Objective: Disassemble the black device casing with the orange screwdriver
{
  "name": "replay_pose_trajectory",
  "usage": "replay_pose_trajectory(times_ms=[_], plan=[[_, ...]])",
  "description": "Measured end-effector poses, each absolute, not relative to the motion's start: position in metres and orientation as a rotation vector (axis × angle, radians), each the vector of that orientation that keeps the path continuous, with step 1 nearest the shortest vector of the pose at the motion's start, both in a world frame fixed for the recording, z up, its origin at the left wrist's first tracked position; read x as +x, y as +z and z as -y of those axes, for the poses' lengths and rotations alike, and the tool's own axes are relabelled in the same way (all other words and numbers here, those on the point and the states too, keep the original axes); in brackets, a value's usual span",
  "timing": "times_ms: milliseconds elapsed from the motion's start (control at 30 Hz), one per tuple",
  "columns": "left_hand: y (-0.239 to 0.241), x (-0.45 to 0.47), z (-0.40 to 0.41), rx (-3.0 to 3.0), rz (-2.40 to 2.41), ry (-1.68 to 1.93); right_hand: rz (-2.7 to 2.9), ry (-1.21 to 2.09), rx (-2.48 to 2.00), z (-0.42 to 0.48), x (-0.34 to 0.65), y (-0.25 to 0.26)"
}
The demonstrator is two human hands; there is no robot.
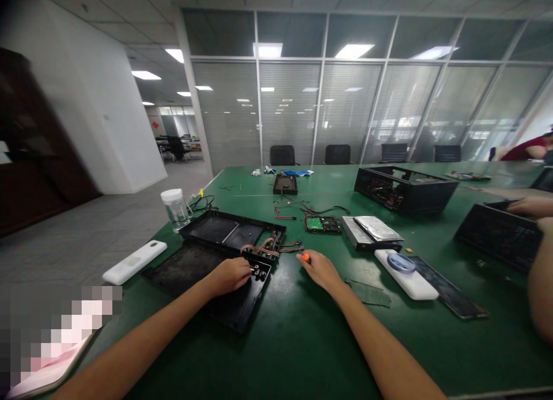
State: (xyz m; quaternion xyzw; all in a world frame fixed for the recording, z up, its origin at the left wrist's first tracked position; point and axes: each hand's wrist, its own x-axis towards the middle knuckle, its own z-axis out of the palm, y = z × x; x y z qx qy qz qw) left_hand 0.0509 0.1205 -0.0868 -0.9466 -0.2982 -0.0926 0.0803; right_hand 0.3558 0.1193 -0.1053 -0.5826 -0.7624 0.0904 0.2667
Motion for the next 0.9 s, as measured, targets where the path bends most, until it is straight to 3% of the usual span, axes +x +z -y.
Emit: replay_pose_trajectory(times_ms=[333,633,900], plan=[[-0.084,0.045,-0.13,-3.09,0.884,-0.337,2.102,0.261,-1.526,-0.116,0.354,-0.1],[-0.051,0.069,-0.129,-3.041,0.747,-0.424,2.075,0.214,-1.546,-0.115,0.35,-0.1],[-0.077,0.082,-0.132,-3.044,0.61,-0.39,2.026,0.215,-1.593,-0.117,0.353,-0.1]])
